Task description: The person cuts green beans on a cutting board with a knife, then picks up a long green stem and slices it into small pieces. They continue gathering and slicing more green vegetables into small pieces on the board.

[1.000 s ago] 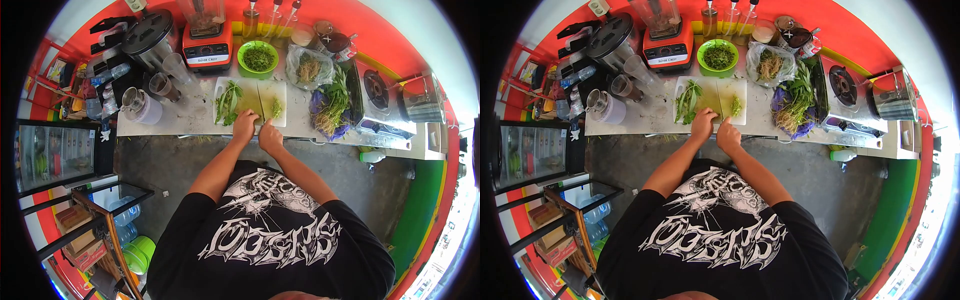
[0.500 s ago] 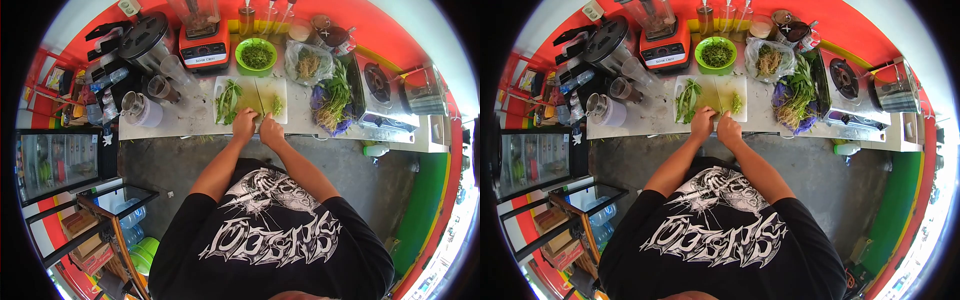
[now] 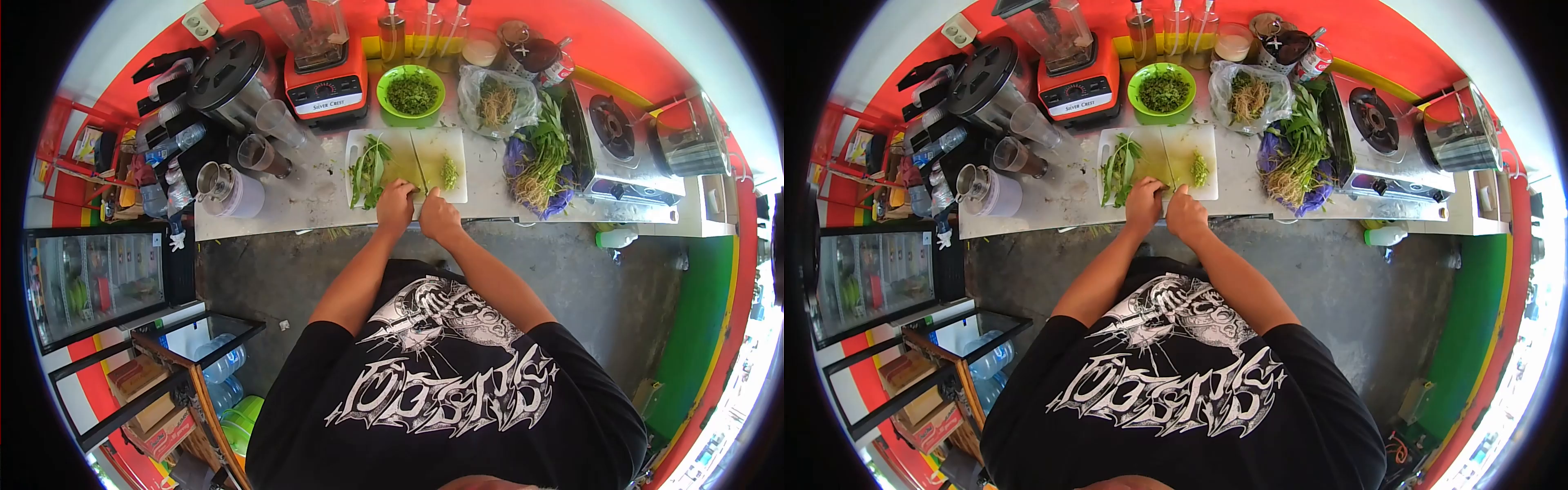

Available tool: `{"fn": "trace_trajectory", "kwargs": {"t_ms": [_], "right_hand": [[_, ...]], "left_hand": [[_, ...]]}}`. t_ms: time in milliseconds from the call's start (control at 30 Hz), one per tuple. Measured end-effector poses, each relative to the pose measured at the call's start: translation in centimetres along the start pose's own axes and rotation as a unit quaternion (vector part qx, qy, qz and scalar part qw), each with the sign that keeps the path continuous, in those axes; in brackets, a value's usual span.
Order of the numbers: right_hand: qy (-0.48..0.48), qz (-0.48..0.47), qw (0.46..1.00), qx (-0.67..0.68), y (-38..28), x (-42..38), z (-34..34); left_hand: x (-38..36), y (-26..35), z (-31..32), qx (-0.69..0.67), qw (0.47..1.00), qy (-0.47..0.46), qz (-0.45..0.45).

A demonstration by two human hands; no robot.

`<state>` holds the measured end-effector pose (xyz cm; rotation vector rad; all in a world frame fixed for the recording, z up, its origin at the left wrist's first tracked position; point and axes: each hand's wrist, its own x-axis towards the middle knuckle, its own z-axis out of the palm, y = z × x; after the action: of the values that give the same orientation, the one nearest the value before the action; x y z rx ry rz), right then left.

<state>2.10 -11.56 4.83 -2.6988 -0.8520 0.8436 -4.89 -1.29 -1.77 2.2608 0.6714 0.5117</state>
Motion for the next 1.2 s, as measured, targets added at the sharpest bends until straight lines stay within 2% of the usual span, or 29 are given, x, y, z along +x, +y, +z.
{"fn": "trace_trajectory", "kwargs": {"t_ms": [167,300,367,533,800,967,1200], "right_hand": [[-0.016,0.016,1.000,0.005,0.1,-0.3,1.0],[-0.014,-0.009,1.000,0.012,0.2,0.6,-0.2],[-0.020,-0.015,1.000,0.008,0.3,0.7,-0.4],[-0.029,0.014,0.999,0.018,0.3,-0.2,0.7],[-0.021,-0.011,1.000,0.001,0.1,0.7,-0.6],[-0.028,0.014,0.999,-0.015,0.2,-0.1,1.0],[-0.032,-0.013,0.999,-0.002,-0.2,1.1,-0.2]], "left_hand": [[0.1,0.4,-0.4,-0.013,1.000,0.011,-0.016],[0.3,0.3,-0.5,-0.034,0.999,0.011,-0.001],[0.4,0.3,-0.3,-0.067,0.997,0.014,-0.036],[0.4,0.4,-0.1,-0.025,0.999,0.018,-0.024],[0.3,0.4,-0.1,-0.023,0.999,0.027,-0.002],[0.4,0.5,-0.2,-0.024,0.999,-0.001,-0.042],[0.5,0.0,-0.4,-0.032,0.999,-0.011,-0.003]]}}
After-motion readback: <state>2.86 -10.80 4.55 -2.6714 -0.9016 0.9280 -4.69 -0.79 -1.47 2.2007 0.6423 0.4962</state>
